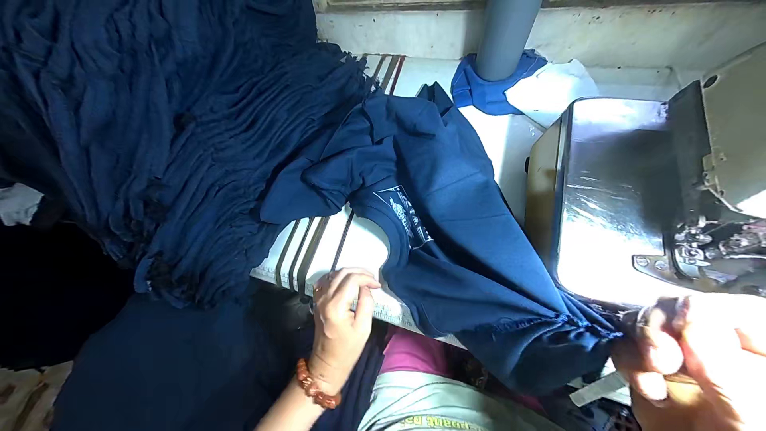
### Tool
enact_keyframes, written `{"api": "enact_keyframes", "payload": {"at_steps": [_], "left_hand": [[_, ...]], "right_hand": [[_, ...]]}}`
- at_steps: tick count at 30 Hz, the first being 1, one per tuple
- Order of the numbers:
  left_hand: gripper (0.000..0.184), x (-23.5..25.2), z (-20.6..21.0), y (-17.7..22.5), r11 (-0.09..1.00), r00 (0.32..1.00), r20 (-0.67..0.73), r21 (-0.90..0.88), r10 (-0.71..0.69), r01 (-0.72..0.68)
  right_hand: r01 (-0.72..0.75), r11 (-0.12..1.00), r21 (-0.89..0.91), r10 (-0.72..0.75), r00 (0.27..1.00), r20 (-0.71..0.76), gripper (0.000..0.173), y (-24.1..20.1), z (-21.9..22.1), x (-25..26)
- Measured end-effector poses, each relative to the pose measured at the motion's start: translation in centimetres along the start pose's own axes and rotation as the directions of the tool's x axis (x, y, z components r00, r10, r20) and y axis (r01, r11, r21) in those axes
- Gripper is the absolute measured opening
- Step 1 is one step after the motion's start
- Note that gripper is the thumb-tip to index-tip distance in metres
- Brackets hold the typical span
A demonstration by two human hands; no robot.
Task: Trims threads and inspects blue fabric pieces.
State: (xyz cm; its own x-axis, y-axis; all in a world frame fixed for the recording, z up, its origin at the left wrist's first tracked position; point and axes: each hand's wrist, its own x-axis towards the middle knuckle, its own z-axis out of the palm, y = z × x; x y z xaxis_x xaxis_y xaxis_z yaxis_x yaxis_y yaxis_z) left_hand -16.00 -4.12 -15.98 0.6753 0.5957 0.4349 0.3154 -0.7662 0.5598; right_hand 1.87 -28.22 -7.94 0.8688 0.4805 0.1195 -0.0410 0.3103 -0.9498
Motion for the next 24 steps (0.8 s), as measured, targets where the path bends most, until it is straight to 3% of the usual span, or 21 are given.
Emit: {"api": "enact_keyframes", "payload": {"at_steps": [4, 7, 9, 11, 13, 16, 18, 19, 21, 22, 24], "left_hand": [[0.02, 0.0, -0.8, 2.5, 0.974, 0.989, 0.129, -0.224, 0.076, -0.046], [0.043, -2.7, 1.7, 5.4, 0.993, 0.965, 0.238, -0.075, 0.109, -0.094], [0.021, -3.0, 3.4, 5.3, 0.996, 0.979, 0.188, -0.05, 0.085, -0.077], [0.015, -1.3, 2.8, 4.8, 0.961, 0.981, 0.194, -0.268, -0.019, 0.071], [0.017, 2.6, -0.4, 4.3, 0.856, 0.955, 0.295, -0.488, -0.021, 0.169], [0.018, 10.3, -5.0, 5.1, 0.853, 0.965, 0.173, -0.515, 0.196, -0.081], [0.017, 14.2, -4.4, 5.9, 0.85, 0.93, 0.072, -0.436, 0.361, -0.296], [0.019, 15.3, -3.2, 6.2, 0.872, 0.907, 0.105, -0.341, 0.407, -0.352], [0.028, 16.0, -0.7, 6.7, 0.918, 0.889, 0.235, -0.165, 0.393, -0.362], [0.031, 15.7, 0.1, 7.1, 0.92, 0.891, 0.233, -0.153, 0.389, -0.362], [0.029, 14.2, 0.7, 8.3, 0.891, 0.883, 0.213, -0.287, 0.418, -0.352]], "right_hand": [[-0.033, 0.999, -0.008, 0.033, 0.999, 0.021, 0.011, -0.4, 0.6, -0.2], [-0.035, 0.999, 0.018, 0.034, 0.996, 0.077, 0.011, -0.6, 1.5, -0.5], [-0.033, 0.999, 0.03, 0.029, 0.994, 0.106, 0.01, -0.9, 1.7, -0.4], [-0.038, 0.999, 0.037, 0.035, 0.995, 0.094, 0.011, -1.3, 1.2, -0.3], [-0.029, 0.999, 0.039, 0.026, 0.996, 0.081, 0.012, -1.4, 0.5, 0.0], [-0.044, 0.999, 0.01, 0.043, 0.995, 0.093, 0.011, -1.3, 0.4, -0.1], [-0.044, 0.999, 0.001, 0.044, 0.993, 0.111, 0.011, -0.7, 1.1, -0.3], [-0.044, 0.999, -0.003, 0.044, 0.994, 0.105, 0.01, -0.3, 1.4, -0.4], [-0.029, 0.999, -0.035, 0.031, 0.997, 0.074, 0.008, 0.3, 1.7, -0.5], [-0.024, 0.998, -0.05, 0.026, 0.998, 0.051, 0.008, 0.6, 1.7, -0.5], [-0.032, 0.998, -0.061, 0.033, 0.999, 0.012, 0.01, 0.8, 1.5, -0.6]]}}
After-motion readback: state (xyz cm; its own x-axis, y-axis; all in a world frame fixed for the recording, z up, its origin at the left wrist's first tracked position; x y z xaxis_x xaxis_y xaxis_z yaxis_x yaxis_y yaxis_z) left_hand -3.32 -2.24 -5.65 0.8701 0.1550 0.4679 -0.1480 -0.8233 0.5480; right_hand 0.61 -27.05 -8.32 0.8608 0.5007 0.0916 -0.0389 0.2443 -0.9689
